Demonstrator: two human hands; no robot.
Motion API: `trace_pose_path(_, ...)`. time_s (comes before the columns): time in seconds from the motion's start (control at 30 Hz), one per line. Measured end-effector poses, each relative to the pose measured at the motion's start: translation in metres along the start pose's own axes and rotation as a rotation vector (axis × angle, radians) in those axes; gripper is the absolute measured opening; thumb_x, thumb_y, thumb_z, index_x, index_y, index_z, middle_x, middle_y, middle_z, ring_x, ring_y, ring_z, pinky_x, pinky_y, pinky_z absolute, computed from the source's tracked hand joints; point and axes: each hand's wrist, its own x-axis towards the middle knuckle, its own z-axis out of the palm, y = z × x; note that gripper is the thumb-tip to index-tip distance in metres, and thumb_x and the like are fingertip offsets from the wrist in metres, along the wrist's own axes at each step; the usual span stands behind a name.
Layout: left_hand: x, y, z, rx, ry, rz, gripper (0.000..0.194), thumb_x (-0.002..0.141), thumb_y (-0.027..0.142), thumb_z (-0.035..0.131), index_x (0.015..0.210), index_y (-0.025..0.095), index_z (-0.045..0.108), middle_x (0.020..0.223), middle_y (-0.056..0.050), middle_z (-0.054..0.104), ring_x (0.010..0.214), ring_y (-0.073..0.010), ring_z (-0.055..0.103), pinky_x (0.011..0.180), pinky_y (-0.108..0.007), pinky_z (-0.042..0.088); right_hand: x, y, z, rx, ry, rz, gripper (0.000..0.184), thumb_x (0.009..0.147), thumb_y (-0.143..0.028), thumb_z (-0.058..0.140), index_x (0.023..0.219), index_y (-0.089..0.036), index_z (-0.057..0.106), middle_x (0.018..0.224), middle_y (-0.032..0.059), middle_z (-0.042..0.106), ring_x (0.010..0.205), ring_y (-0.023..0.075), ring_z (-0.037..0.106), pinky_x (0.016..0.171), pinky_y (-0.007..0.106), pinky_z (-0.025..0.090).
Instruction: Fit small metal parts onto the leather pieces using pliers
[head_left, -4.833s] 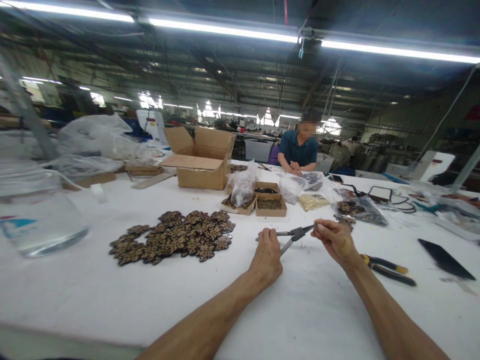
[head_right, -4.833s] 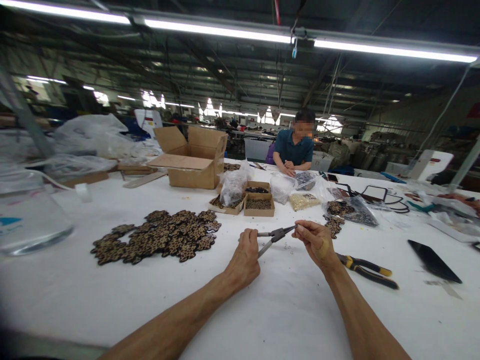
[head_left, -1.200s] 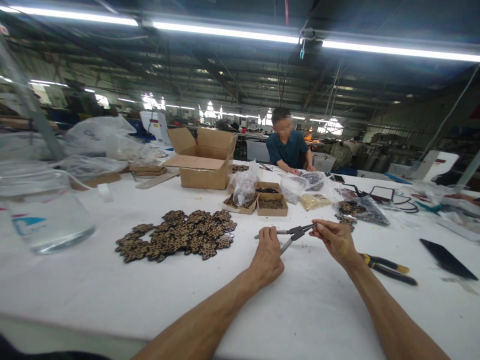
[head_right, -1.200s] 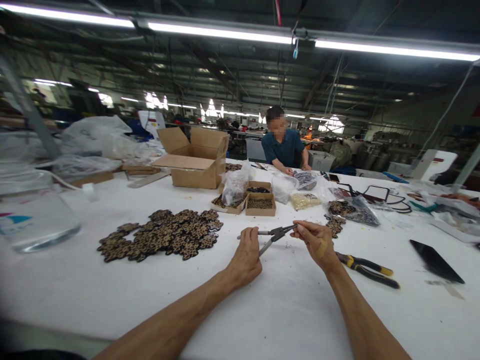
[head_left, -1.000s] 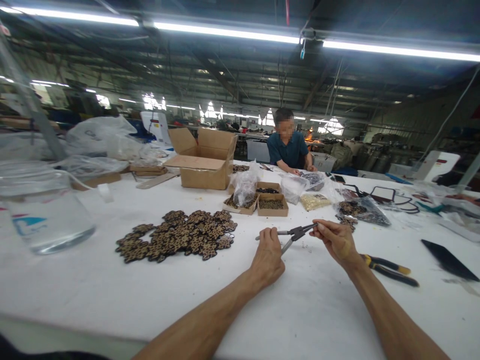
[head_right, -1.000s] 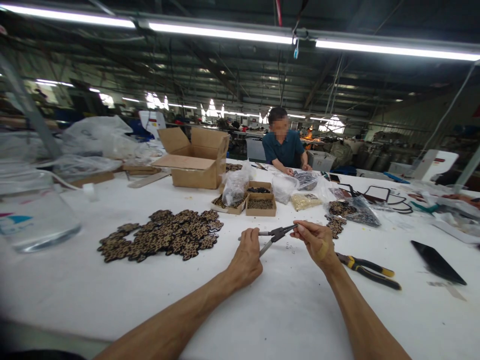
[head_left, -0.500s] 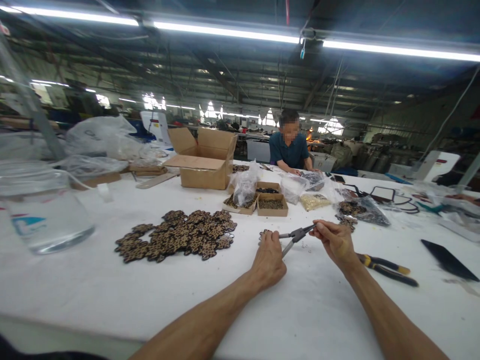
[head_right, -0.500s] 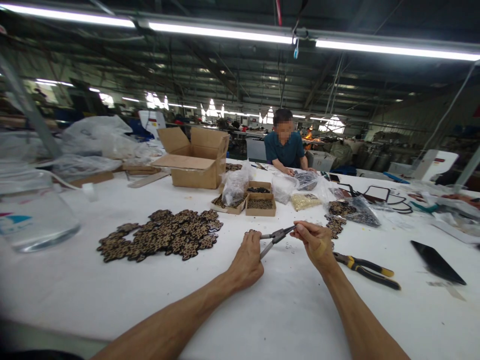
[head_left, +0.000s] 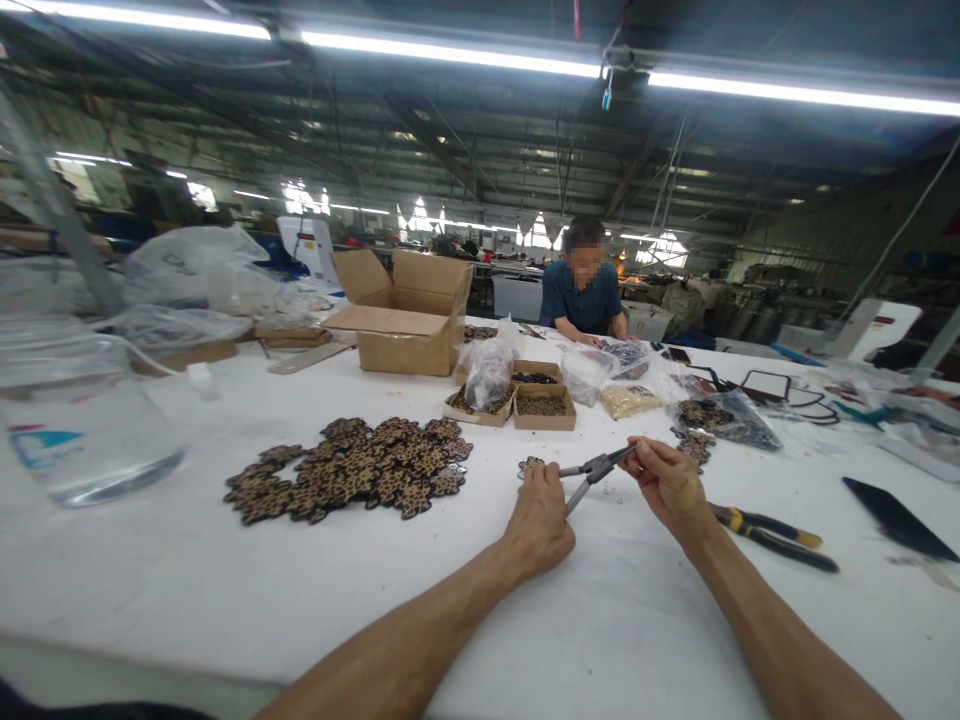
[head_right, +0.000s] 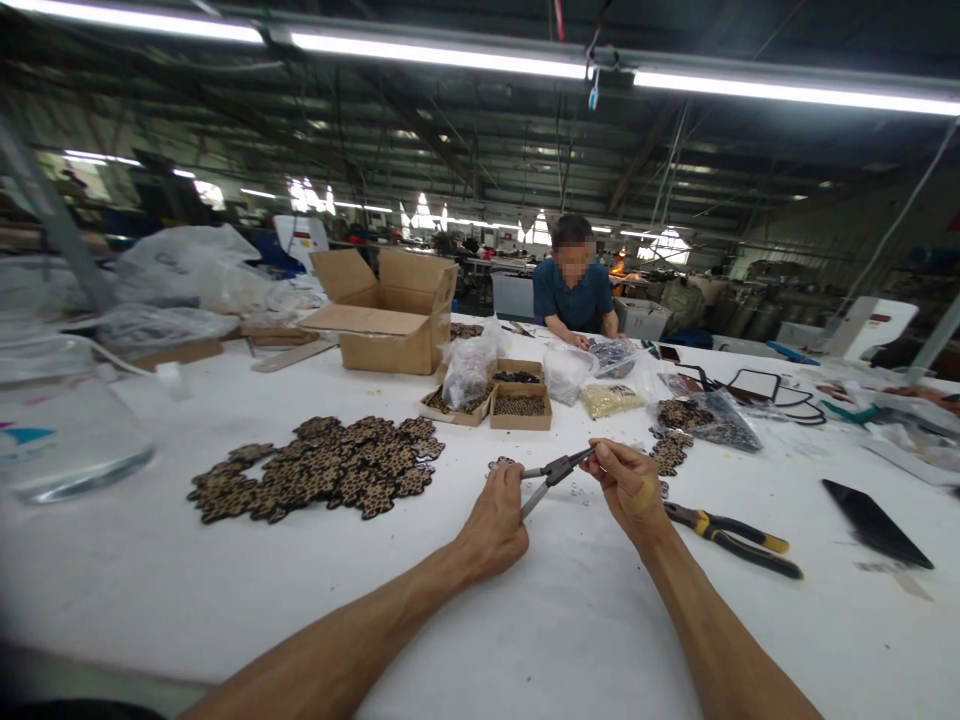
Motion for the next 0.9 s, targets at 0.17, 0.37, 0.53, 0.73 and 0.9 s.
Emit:
trace_pose_path(0.17, -0.001, -0.002, 0.003, -0.028, 0.016, 0.008, 0.062, 0.062, 0.004, 0.054, 0.12, 0.017, 0.038, 0.122, -0.015, 0.046, 0.116, -0.0275, 0.045, 0.105, -0.045, 0.039, 0.001, -0.001, -0.001, 0.0, 0.025, 0.004, 0.023, 0.078, -0.036, 0.086, 0.093, -0.02, 0.081, 0.074, 0.0028, 0.069, 0.064, 0.0145, 0.061, 0.085, 0.044, 0.06)
trace_pose_path(0.37, 0.001, 0.003, -0.003, 0.062, 0.051, -0.019, 0.061, 0.061, 0.004, 0.055, 0.119, 0.017, 0.041, 0.121, -0.014, 0.05, 0.115, -0.0275, 0.046, 0.104, -0.043, 0.039, 0.001, -0.006, -0.002, -0.035, -0.016, -0.011, 0.024, 0.078, -0.036, 0.086, 0.094, -0.019, 0.082, 0.073, 0.0023, 0.069, 0.066, 0.0151, 0.062, 0.084, 0.044, 0.061)
trace_pose_path(0.53, 0.001, 0.007, -0.008, 0.178, 0.051, -0.086, 0.053, 0.064, 0.007, 0.057, 0.115, 0.018, 0.048, 0.119, -0.014, 0.055, 0.113, -0.0288, 0.05, 0.098, -0.043, 0.038, 0.001, -0.01, -0.01, -0.18, -0.044, -0.049, 0.03, 0.076, -0.039, 0.087, 0.096, -0.017, 0.082, 0.073, 0.0041, 0.071, 0.07, 0.0204, 0.067, 0.081, 0.047, 0.061)
trace_pose_path(0.73, 0.0, 0.007, -0.01, 0.288, 0.101, -0.087, 0.055, 0.061, 0.008, 0.061, 0.114, 0.018, 0.049, 0.116, -0.012, 0.057, 0.111, -0.0298, 0.051, 0.11, -0.053, 0.024, -0.002, -0.017, -0.011, -0.261, -0.09, -0.099, 0.032, 0.07, -0.044, 0.09, 0.091, -0.021, 0.083, 0.069, 0.0036, 0.071, 0.07, 0.0241, 0.071, 0.075, 0.046, 0.062)
trace_pose_path(0.9, 0.0, 0.005, -0.013, 0.279, 0.091, -0.076, 0.056, 0.061, 0.007, 0.062, 0.114, 0.018, 0.048, 0.119, -0.013, 0.055, 0.111, -0.0296, 0.05, 0.1, -0.045, 0.035, -0.005, -0.023, -0.007, -0.285, -0.103, -0.114, 0.033, 0.069, -0.044, 0.09, 0.092, -0.021, 0.083, 0.069, 0.0039, 0.073, 0.07, 0.0251, 0.072, 0.072, 0.043, 0.062)
